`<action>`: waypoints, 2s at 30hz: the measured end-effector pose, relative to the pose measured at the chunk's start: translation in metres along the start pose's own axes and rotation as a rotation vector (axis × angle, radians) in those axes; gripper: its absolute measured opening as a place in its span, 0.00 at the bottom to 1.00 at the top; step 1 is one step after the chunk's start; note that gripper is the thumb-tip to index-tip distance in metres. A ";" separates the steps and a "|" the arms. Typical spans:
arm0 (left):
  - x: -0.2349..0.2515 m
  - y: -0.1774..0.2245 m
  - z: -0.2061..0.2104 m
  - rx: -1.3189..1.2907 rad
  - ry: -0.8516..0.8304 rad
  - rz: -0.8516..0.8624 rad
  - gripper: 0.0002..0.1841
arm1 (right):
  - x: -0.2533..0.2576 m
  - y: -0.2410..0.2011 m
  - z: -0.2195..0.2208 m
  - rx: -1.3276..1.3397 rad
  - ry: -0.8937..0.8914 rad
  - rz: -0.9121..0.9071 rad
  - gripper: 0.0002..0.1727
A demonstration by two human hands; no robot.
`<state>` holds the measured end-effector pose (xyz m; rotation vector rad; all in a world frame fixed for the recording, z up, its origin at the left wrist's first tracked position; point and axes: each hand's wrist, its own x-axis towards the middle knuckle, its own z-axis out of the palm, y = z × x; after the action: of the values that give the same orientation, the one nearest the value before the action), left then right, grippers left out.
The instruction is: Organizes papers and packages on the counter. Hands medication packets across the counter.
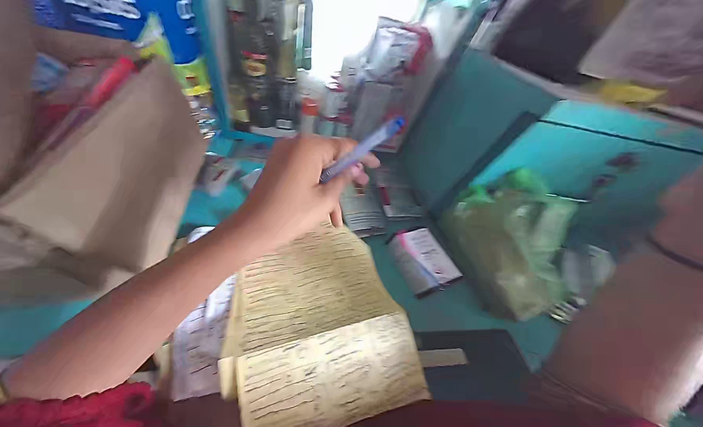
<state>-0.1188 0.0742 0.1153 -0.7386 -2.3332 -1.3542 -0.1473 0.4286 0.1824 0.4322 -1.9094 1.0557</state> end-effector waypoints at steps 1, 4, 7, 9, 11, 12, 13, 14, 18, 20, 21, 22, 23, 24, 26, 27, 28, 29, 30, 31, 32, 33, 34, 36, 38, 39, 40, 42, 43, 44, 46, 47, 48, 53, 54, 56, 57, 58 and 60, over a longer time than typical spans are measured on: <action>0.018 0.002 0.011 -0.029 -0.065 -0.034 0.14 | 0.012 -0.007 0.000 0.067 0.024 0.012 0.11; 0.064 0.008 0.046 -0.075 -0.273 -0.035 0.18 | 0.017 -0.011 -0.005 0.097 -0.009 0.209 0.20; 0.096 0.008 0.089 -0.050 -0.408 0.115 0.20 | 0.011 0.015 -0.016 0.067 -0.174 0.306 0.24; 0.113 0.008 0.121 -0.018 -0.472 0.155 0.22 | 0.008 0.035 -0.022 0.051 -0.222 0.310 0.22; 0.125 0.009 0.149 0.002 -0.585 0.103 0.24 | 0.004 0.055 -0.025 0.013 -0.284 0.312 0.19; 0.129 0.010 0.160 0.010 -0.648 0.052 0.24 | 0.001 0.063 -0.026 -0.024 -0.345 0.320 0.18; 0.131 0.011 0.170 0.019 -0.681 0.001 0.22 | -0.003 0.069 -0.026 -0.078 -0.419 0.324 0.18; 0.132 0.012 0.176 0.040 -0.691 -0.047 0.19 | -0.009 0.075 -0.023 -0.131 -0.493 0.328 0.17; 0.133 0.021 0.192 0.077 -0.590 -0.179 0.12 | -0.024 0.106 -0.017 -0.244 -0.528 0.272 0.17; 0.135 0.023 0.190 -0.111 -0.423 -0.174 0.15 | -0.017 0.109 -0.030 -0.208 -0.403 0.229 0.16; 0.136 0.028 0.186 -0.236 -0.345 -0.163 0.16 | -0.012 0.103 -0.040 -0.165 -0.330 0.231 0.17; 0.139 0.035 0.182 -0.370 -0.298 -0.147 0.17 | -0.008 0.096 -0.053 -0.102 -0.248 0.238 0.18; 0.141 0.043 0.179 -0.516 -0.287 -0.134 0.17 | -0.004 0.089 -0.067 -0.032 -0.165 0.244 0.18; 0.144 0.053 0.176 -0.657 -0.291 -0.126 0.17 | -0.001 0.083 -0.081 0.035 -0.097 0.243 0.17; 0.151 0.072 0.172 -0.865 -0.319 -0.078 0.19 | 0.002 0.071 -0.106 0.139 -0.023 0.247 0.14; 0.155 0.080 0.170 -0.919 -0.329 -0.050 0.20 | -0.001 0.065 -0.117 0.155 -0.018 0.258 0.14; 0.158 0.086 0.168 -0.950 -0.346 -0.027 0.21 | -0.007 0.058 -0.125 0.142 -0.024 0.274 0.14; 0.160 0.090 0.167 -0.948 -0.371 -0.003 0.21 | -0.014 0.051 -0.131 0.102 -0.046 0.279 0.15; 0.161 0.093 0.167 -0.918 -0.410 0.032 0.21 | -0.016 0.048 -0.133 0.040 -0.031 0.268 0.15; 0.160 0.093 0.169 -0.877 -0.440 0.067 0.22 | -0.018 0.047 -0.134 -0.022 -0.043 0.250 0.17; 0.159 0.091 0.174 -0.853 -0.450 0.098 0.22 | -0.022 0.047 -0.134 -0.085 -0.074 0.224 0.17; 0.157 0.089 0.179 -0.844 -0.439 0.112 0.22 | -0.026 0.048 -0.133 -0.144 -0.120 0.192 0.17; 0.154 0.086 0.184 -0.853 -0.412 0.121 0.22 | -0.030 0.049 -0.132 -0.192 -0.151 0.168 0.18; 0.153 0.083 0.189 -0.903 -0.372 0.114 0.22 | -0.034 0.051 -0.132 -0.237 -0.226 0.103 0.18; 0.153 0.081 0.190 -0.933 -0.384 0.120 0.23 | -0.034 0.046 -0.133 -0.232 -0.302 0.070 0.17; 0.153 0.080 0.189 -0.937 -0.395 0.125 0.24 | -0.033 0.042 -0.133 -0.227 -0.327 0.071 0.17; 0.152 0.080 0.188 -0.932 -0.396 0.126 0.23 | -0.032 0.040 -0.132 -0.235 -0.343 0.072 0.17; 0.152 0.081 0.186 -0.900 -0.380 0.125 0.22 | -0.029 0.037 -0.128 -0.298 -0.392 0.065 0.17; 0.152 0.081 0.186 -0.879 -0.369 0.131 0.22 | -0.028 0.036 -0.126 -0.357 -0.440 0.061 0.18; 0.153 0.081 0.185 -0.853 -0.361 0.149 0.22 | -0.026 0.032 -0.124 -0.415 -0.498 0.064 0.18; 0.155 0.080 0.181 -0.822 -0.338 0.171 0.22 | -0.021 0.024 -0.117 -0.492 -0.561 0.079 0.21; 0.156 0.078 0.179 -0.824 -0.317 0.174 0.23 | -0.018 0.020 -0.116 -0.510 -0.547 0.085 0.23; 0.158 0.076 0.177 -0.831 -0.294 0.176 0.23 | -0.013 0.015 -0.117 -0.528 -0.516 0.101 0.25; 0.166 0.067 0.166 -0.882 -0.245 0.185 0.24 | 0.008 0.016 -0.129 -0.459 -0.381 0.165 0.19; 0.166 0.068 0.165 -0.874 -0.242 0.183 0.25 | 0.012 0.021 -0.126 -0.458 -0.321 0.138 0.17; 0.165 0.072 0.162 -0.853 -0.234 0.186 0.25 | 0.024 0.029 -0.118 -0.483 -0.192 0.045 0.17; 0.165 0.074 0.160 -0.839 -0.232 0.192 0.26 | 0.031 0.034 -0.114 -0.492 -0.127 -0.010 0.17; 0.164 0.075 0.158 -0.821 -0.235 0.194 0.26 | 0.039 0.038 -0.111 -0.492 -0.078 -0.049 0.17; 0.161 0.075 0.154 -0.777 -0.253 0.177 0.27 | 0.048 0.044 -0.104 -0.478 -0.058 -0.060 0.15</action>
<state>-0.2096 0.2818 0.1780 -1.3575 -1.7914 -2.1990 -0.1467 0.5433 0.2256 0.2448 -2.1042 0.5226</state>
